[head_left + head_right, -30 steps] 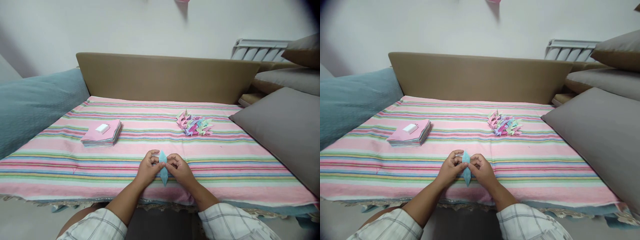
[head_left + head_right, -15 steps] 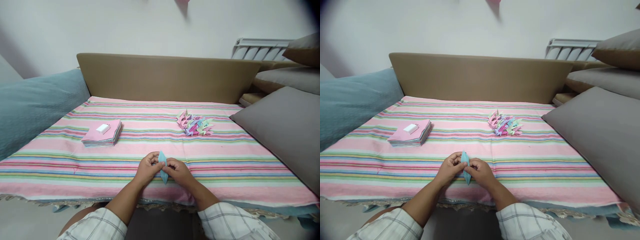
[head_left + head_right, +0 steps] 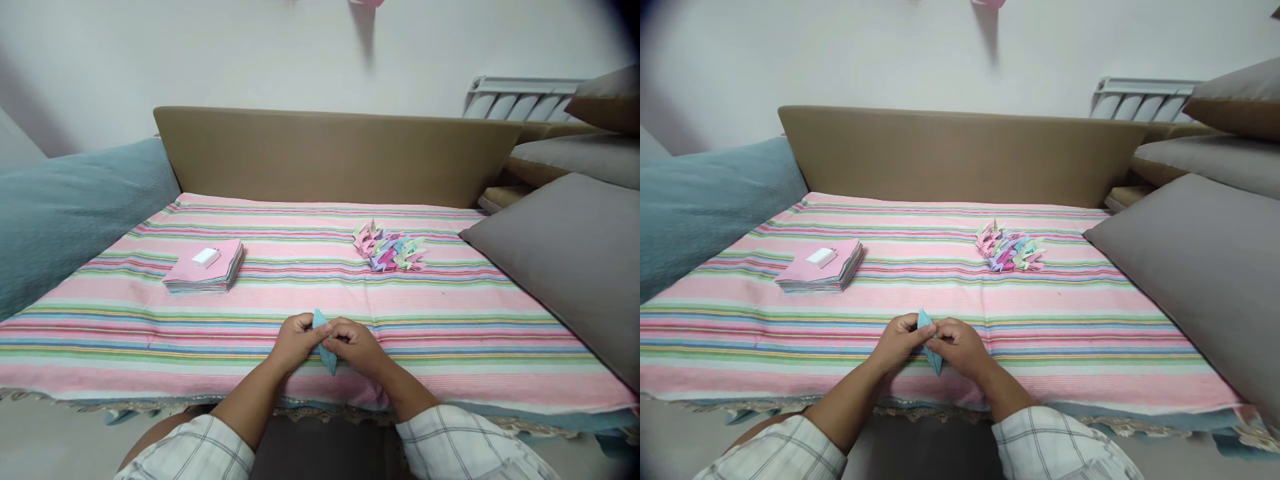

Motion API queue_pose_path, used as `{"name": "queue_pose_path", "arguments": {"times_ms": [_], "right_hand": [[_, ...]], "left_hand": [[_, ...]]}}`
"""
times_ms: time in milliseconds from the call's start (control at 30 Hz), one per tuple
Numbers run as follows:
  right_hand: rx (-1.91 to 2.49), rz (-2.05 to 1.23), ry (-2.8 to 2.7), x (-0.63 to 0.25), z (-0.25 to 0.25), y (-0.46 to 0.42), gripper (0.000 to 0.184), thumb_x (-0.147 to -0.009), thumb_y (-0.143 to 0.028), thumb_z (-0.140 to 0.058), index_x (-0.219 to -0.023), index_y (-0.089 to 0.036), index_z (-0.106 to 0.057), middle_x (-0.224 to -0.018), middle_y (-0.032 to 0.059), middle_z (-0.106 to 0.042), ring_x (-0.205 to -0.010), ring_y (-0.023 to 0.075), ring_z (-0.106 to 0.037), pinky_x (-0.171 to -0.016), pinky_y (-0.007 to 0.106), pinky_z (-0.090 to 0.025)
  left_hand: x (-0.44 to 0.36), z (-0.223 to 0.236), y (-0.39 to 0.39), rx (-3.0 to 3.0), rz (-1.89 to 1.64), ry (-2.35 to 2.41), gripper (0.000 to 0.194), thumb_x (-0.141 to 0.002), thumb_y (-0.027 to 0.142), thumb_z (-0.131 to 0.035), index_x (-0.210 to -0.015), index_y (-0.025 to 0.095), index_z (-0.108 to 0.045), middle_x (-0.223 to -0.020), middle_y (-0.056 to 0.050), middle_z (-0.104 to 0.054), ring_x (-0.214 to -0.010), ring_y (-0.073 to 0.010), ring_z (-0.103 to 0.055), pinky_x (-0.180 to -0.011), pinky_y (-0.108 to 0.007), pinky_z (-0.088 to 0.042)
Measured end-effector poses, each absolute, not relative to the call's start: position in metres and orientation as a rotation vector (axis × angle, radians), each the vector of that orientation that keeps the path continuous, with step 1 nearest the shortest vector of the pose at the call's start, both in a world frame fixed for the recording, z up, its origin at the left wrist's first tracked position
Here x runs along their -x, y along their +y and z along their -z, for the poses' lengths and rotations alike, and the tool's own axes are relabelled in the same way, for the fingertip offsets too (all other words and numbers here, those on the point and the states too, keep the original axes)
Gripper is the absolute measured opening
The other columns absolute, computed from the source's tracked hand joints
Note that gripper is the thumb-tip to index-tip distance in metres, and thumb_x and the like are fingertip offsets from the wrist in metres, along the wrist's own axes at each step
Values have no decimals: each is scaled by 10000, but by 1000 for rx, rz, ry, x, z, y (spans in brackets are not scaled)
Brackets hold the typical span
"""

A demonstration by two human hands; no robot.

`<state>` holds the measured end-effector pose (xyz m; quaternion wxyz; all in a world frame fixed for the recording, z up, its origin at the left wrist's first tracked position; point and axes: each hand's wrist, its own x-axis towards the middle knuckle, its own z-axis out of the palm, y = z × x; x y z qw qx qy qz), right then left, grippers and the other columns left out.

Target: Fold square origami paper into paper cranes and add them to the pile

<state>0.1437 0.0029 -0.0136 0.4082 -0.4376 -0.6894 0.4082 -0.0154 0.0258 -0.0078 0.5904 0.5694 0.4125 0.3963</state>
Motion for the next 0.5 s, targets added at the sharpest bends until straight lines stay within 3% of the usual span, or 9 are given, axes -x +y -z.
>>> {"name": "queue_pose_path", "arguments": {"times_ms": [133,367,500], "right_hand": [[1127,-1002,-1761,-143,13,3,244,-760,-397,-591,-633,-191,-625,-720,15,-567,-650,136,-496,-585,249,-373],[1205,-1004,-1768,-139,11,3,188,-768,-374,-598,-757,-198,-662,-733,5,-578,-678,142,-511,-599,244,-370],[1183,-994,-1750,-139,12,4,267,-782,-393,-586,-616,-186,-613,-666,-6,-545,-652,131,-503,-603,238,-367]], "left_hand": [[14,6,25,-1304,-939,973,351,-610,448,-724,-572,127,-585,-512,44,-441,-523,-79,-383,-509,-205,-314],[13,6,26,-1265,-936,960,338,-603,446,-729,-601,128,-615,-544,35,-484,-550,-93,-430,-551,-220,-354],[13,7,27,-1289,-946,990,380,-653,492,-678,-583,127,-600,-533,32,-474,-538,-90,-416,-547,-221,-351]]}}
